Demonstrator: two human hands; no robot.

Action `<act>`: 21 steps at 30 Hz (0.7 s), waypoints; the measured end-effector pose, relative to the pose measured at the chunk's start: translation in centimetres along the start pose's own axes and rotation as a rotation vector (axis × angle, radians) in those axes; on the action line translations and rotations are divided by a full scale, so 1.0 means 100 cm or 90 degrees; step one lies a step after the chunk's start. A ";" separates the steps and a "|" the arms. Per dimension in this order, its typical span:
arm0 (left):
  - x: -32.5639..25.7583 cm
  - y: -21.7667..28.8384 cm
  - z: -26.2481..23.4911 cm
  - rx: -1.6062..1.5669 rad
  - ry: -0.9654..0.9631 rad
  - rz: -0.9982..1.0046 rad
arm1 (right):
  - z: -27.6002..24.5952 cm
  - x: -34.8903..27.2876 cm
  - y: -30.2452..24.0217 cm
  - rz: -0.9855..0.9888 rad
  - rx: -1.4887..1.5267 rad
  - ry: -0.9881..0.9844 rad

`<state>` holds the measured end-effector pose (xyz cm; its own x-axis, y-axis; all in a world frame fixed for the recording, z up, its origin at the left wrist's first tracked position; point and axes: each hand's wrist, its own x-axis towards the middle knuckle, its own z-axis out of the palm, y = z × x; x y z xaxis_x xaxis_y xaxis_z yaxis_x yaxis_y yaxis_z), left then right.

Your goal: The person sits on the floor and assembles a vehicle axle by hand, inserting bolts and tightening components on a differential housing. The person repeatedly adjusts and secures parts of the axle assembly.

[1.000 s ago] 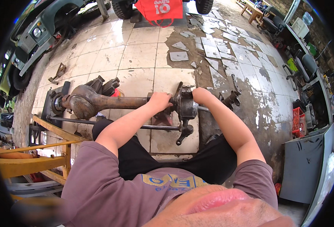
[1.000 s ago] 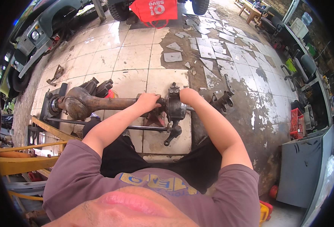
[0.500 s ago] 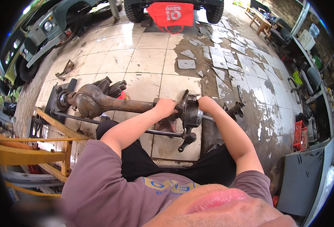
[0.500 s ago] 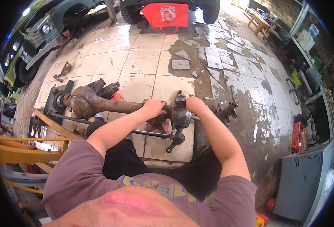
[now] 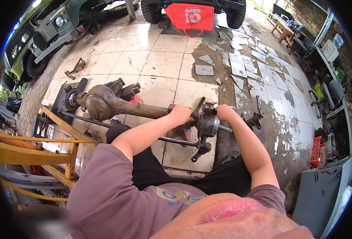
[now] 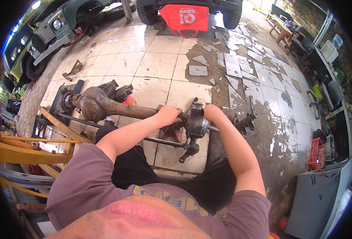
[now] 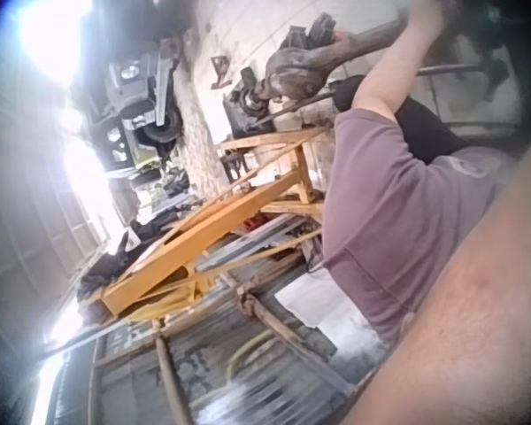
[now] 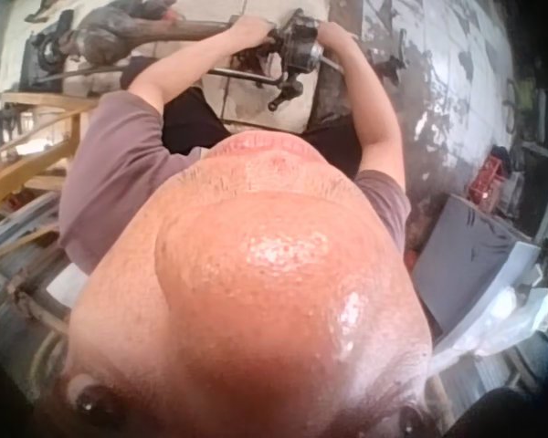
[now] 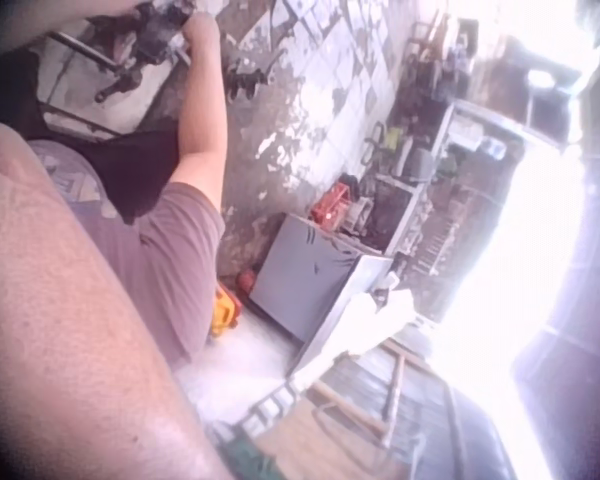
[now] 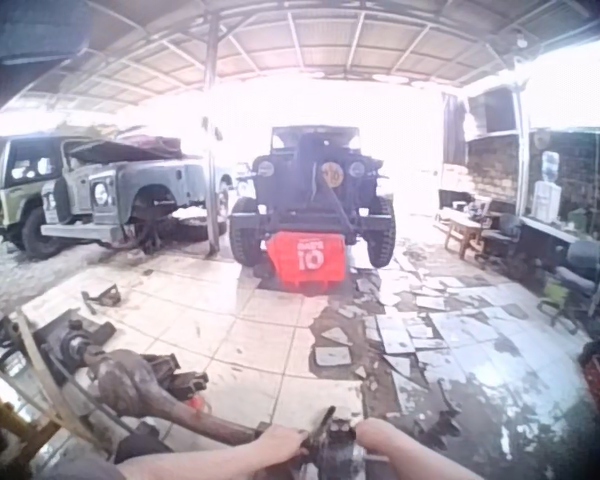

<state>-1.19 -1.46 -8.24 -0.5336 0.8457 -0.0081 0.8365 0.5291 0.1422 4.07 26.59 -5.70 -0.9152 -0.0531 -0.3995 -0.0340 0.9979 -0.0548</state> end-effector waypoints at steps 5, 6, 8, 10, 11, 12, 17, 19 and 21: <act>-0.004 0.000 -0.001 0.003 -0.001 -0.003 | -0.011 -0.007 -0.009 -0.020 -0.029 -0.015; -0.002 -0.001 -0.004 0.003 0.000 -0.002 | -0.005 -0.002 -0.005 -0.019 -0.007 0.007; 0.001 0.003 -0.003 -0.004 -0.003 -0.004 | -0.001 -0.004 0.000 -0.006 0.000 0.003; 0.001 0.003 -0.004 -0.003 -0.011 -0.011 | -0.004 -0.001 0.000 0.010 -0.024 -0.034; -0.003 -0.003 -0.002 0.003 -0.012 -0.015 | -0.011 -0.002 -0.011 0.000 -0.020 -0.028; -0.008 -0.007 0.001 0.010 -0.014 -0.019 | -0.017 -0.005 -0.022 -0.011 -0.016 -0.022; -0.002 0.003 -0.006 -0.004 -0.007 -0.014 | 0.001 -0.003 -0.001 0.016 0.011 0.020; -0.004 0.003 -0.006 0.002 -0.018 -0.019 | -0.003 0.001 -0.003 0.022 0.005 -0.021; -0.004 -0.002 -0.007 0.009 -0.021 -0.017 | -0.003 0.000 -0.008 -0.014 0.025 0.020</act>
<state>-1.24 -1.98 -7.59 -0.5520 0.8326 -0.0447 0.8235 0.5528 0.1273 3.99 25.83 -5.35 -0.9263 -0.0731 -0.3696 -0.0390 0.9943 -0.0988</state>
